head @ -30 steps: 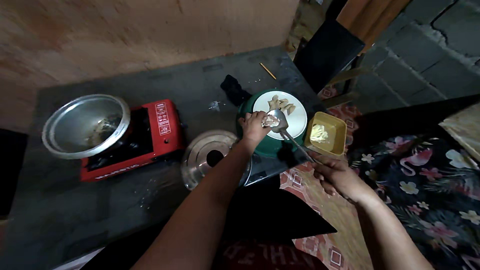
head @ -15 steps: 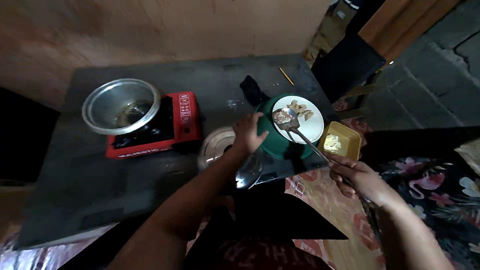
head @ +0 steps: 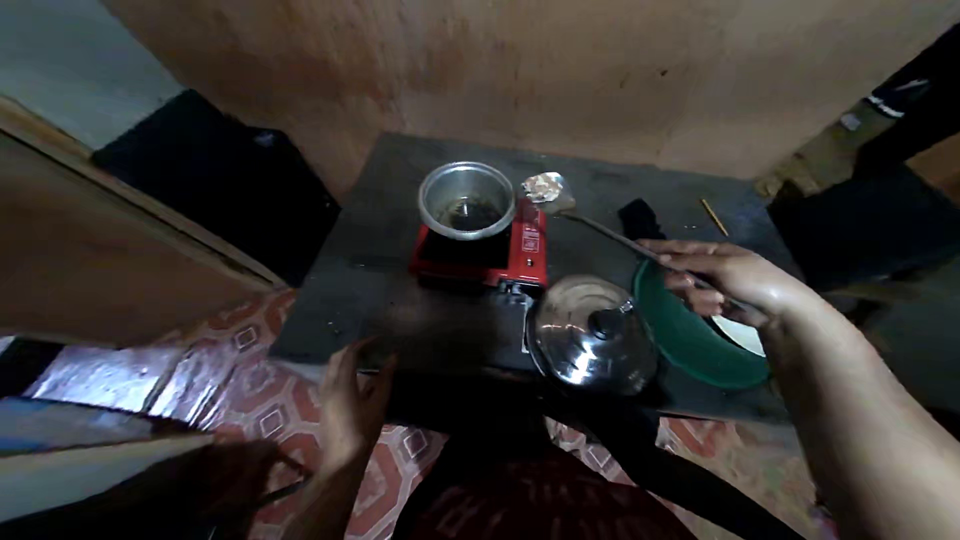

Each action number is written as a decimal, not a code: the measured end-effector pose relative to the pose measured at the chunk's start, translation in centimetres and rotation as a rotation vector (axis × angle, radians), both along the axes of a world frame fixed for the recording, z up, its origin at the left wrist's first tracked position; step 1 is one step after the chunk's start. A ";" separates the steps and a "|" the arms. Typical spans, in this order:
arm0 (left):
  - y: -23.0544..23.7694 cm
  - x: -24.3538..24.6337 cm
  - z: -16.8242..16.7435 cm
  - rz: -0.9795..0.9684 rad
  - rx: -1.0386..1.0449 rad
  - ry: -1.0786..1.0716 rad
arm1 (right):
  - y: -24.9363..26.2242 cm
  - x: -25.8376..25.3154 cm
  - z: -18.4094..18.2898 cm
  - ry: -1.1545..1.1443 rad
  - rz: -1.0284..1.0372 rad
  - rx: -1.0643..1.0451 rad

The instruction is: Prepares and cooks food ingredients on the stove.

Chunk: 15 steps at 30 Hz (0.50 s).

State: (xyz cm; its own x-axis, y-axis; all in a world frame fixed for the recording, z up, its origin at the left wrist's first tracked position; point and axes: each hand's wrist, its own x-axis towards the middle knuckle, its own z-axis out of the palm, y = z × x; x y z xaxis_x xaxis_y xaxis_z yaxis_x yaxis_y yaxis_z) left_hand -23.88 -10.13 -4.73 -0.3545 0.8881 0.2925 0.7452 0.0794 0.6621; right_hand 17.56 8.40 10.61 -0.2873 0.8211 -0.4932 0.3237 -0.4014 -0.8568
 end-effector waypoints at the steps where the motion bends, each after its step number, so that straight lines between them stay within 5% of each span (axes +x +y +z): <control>1: -0.4 -0.3 -0.6 -0.002 0.005 -0.021 | 1.1 -2.0 -0.2 0.023 0.022 -0.012; 9: 0.9 0.3 -4.2 -0.055 -0.096 0.013 | 8.7 -15.1 -3.9 -0.068 0.128 -0.100; 15: 1.1 0.0 -4.6 -0.032 -0.032 0.044 | 10.9 -19.7 -6.2 -0.304 0.227 -0.053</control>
